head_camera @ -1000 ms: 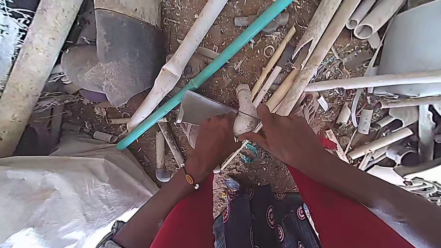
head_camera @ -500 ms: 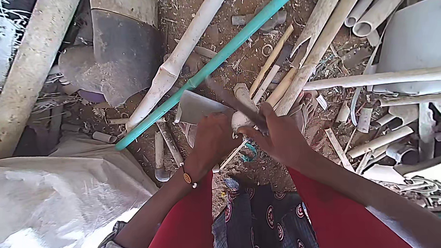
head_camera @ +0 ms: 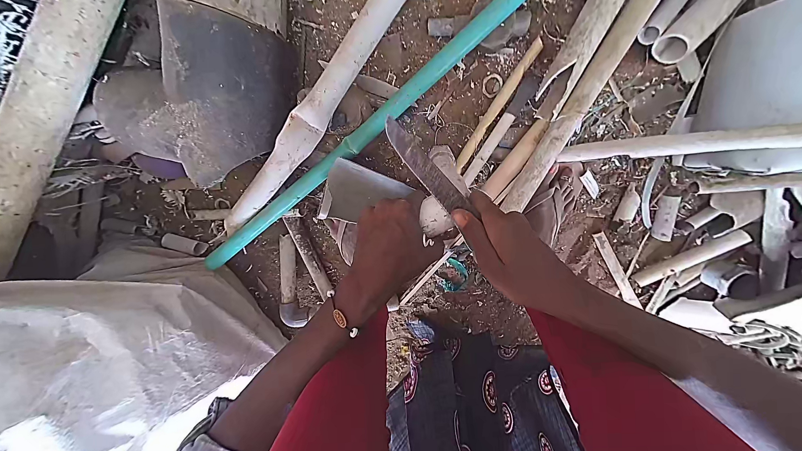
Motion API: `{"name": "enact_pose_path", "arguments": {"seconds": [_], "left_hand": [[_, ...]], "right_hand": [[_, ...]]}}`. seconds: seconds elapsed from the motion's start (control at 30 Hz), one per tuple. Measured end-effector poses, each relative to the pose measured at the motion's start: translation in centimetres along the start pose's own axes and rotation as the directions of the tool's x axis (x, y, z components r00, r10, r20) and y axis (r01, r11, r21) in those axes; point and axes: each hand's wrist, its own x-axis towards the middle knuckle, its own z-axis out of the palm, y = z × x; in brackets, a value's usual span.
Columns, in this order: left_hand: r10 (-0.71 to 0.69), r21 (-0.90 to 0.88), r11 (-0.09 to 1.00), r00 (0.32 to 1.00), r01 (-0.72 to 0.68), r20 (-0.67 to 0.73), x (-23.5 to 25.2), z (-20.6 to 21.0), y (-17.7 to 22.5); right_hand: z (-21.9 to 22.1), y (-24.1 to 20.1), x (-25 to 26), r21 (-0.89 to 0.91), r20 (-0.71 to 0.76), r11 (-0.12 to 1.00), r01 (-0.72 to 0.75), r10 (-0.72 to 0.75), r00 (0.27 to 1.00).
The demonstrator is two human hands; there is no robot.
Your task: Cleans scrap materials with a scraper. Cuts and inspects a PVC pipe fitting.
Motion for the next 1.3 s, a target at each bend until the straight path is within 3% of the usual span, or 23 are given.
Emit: {"name": "enact_pose_path", "arguments": {"seconds": [0.23, 0.4, 0.57, 0.7, 0.77, 0.87, 0.97, 1.07, 1.2, 1.23, 1.3], "left_hand": [[-0.013, -0.013, 1.000, 1.000, 0.013, -0.009, 0.3, -0.1, -0.1], [-0.072, -0.013, 0.997, 0.997, 0.072, 0.017, 0.2, -0.5, 0.4], [-0.025, -0.051, 0.998, 0.999, 0.024, -0.023, 0.3, 0.1, -0.3], [-0.027, -0.076, 0.997, 0.998, 0.023, -0.054, 0.0, 0.2, -0.9], [-0.064, -0.098, 0.993, 0.997, 0.059, -0.044, 0.2, 0.1, -1.0], [-0.064, -0.168, 0.985, 0.994, 0.048, -0.090, 0.5, 0.4, -1.7], [-0.079, -0.216, 0.975, 0.992, 0.056, -0.101, 0.4, 0.6, -2.3], [-0.075, -0.226, 0.973, 0.992, 0.051, -0.099, 0.4, 0.6, -2.4], [-0.071, -0.179, 0.982, 0.993, 0.053, -0.098, 0.3, 0.5, -2.2], [-0.070, -0.167, 0.985, 0.993, 0.053, -0.098, 0.3, 0.3, -2.0], [-0.047, -0.170, 0.985, 0.993, 0.027, -0.112, 0.5, 0.2, -1.8]], "right_hand": [[-0.1, 0.0, 0.8, 0.253, -0.054, 0.965, -0.062, 0.078, 0.996], [1.0, -0.4, -0.3, -0.001, -0.011, 1.000, 0.004, -0.004, 1.000], [0.3, 0.4, 0.9, 0.198, -0.115, 0.980, -0.033, 0.057, 0.992], [1.3, 0.4, -0.2, -0.041, -0.035, 0.997, 0.070, -0.071, 0.997], [1.4, 0.4, -0.3, -0.052, 0.031, 0.995, 0.090, -0.088, 0.996], [0.5, 0.9, 1.3, 0.217, -0.146, 0.970, 0.106, -0.075, 0.986], [0.0, 1.1, 2.9, 0.340, -0.156, 0.938, 0.065, -0.012, 0.988], [1.3, 0.9, 2.9, 0.299, -0.119, 0.953, 0.043, -0.007, 0.993], [2.0, -0.1, 1.1, -0.029, 0.014, 0.997, 0.069, -0.069, 0.998], [2.2, 0.0, 1.1, -0.049, -0.008, 0.994, 0.093, -0.094, 0.996], [1.9, 0.5, 1.5, 0.030, -0.186, 0.984, 0.174, -0.166, 0.968]]}}
